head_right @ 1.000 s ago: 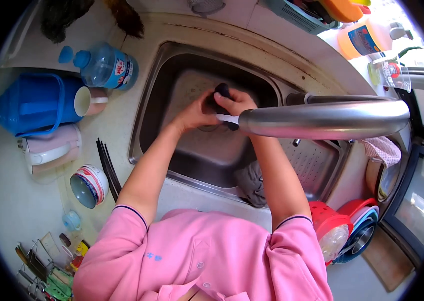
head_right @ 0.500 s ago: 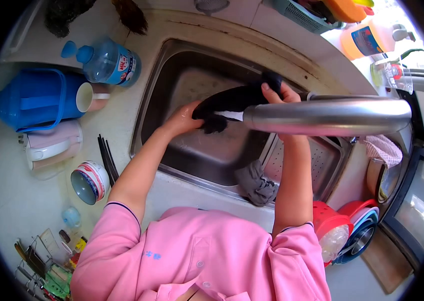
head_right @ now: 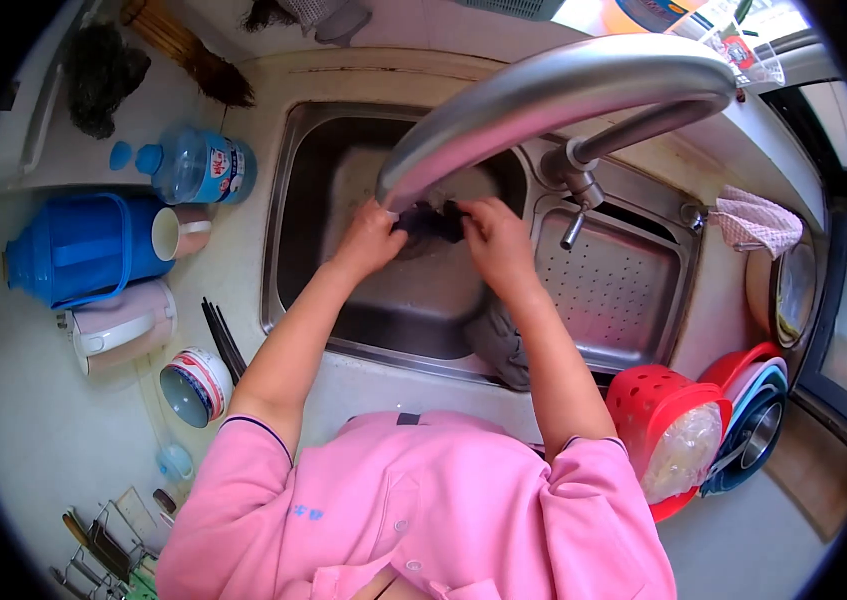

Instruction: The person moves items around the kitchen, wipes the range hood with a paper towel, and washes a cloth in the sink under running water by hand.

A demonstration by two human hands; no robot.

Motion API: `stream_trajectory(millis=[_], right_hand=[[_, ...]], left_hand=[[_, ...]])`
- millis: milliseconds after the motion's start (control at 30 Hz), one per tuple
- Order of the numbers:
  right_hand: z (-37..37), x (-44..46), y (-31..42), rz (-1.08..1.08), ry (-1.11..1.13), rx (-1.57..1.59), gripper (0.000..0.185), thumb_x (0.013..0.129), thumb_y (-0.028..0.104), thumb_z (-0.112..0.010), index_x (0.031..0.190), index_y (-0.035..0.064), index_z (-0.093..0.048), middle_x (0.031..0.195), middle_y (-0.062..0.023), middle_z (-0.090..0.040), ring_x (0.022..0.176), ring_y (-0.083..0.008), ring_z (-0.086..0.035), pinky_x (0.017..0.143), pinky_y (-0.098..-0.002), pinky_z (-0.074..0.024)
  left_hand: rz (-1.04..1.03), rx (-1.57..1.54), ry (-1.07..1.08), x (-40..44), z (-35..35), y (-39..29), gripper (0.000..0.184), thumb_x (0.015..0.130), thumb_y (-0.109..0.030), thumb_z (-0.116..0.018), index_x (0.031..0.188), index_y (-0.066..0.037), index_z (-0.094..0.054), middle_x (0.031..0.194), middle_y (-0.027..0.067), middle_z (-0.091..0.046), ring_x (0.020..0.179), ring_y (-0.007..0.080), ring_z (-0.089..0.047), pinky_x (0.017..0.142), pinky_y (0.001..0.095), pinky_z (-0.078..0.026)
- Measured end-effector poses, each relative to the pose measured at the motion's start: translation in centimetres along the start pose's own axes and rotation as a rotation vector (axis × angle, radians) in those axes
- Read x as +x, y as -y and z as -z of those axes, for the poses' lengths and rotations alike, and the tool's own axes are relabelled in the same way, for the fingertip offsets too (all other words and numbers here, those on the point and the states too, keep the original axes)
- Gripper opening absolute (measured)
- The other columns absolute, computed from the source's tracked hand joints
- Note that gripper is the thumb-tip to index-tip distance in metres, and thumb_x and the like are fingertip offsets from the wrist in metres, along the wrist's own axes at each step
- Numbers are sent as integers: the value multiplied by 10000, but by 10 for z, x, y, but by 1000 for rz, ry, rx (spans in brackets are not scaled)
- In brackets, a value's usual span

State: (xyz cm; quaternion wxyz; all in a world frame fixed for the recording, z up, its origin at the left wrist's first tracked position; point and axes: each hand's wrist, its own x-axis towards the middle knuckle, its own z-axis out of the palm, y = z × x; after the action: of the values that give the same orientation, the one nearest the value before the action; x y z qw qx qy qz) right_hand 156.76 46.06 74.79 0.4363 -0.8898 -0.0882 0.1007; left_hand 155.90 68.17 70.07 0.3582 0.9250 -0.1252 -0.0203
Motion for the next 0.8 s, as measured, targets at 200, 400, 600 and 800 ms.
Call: stream_trajectory(millis=[200, 400, 600, 800], right_hand=[[-44, 26, -4, 33, 360, 444, 297, 809, 196, -671, 1020, -12, -652, 862, -70, -649, 761, -187, -608, 690, -311, -490], [-69, 22, 7, -478, 425, 654, 336, 919, 319, -597, 976, -11, -630, 785, -53, -624, 587, -122, -568, 493, -272, -475], [-89, -23, 12, -656, 334, 667, 375, 963, 303, -525, 982, -60, -619, 754, -72, -577, 597, -167, -591, 447, -303, -524], [-85, -1, -24, -665, -103, 852, 241, 943, 274, -576, 941, 37, -619, 726, -12, -550, 598, -120, -546, 540, -251, -494]], left_hand=[[-231, 87, 12, -9, 15, -12, 345, 683, -67, -638, 1028, -65, -626, 1093, 149, -576, 1066, 345, -534, 845, 436, -458], [736, -370, 10, -37, -2, 8, 266, 869, -170, -580, 1116, -74, -597, 1025, 129, -644, 989, 281, -611, 847, 419, -470], [1036, -2050, -143, -63, -13, -7, 331, 925, -249, -507, 1132, -8, -600, 1074, 99, -667, 1027, 229, -634, 902, 364, -491], [863, -1479, -188, -63, -10, 33, 304, 832, -113, -695, 1099, 11, -618, 1038, 116, -676, 923, 202, -657, 839, 319, -513]])
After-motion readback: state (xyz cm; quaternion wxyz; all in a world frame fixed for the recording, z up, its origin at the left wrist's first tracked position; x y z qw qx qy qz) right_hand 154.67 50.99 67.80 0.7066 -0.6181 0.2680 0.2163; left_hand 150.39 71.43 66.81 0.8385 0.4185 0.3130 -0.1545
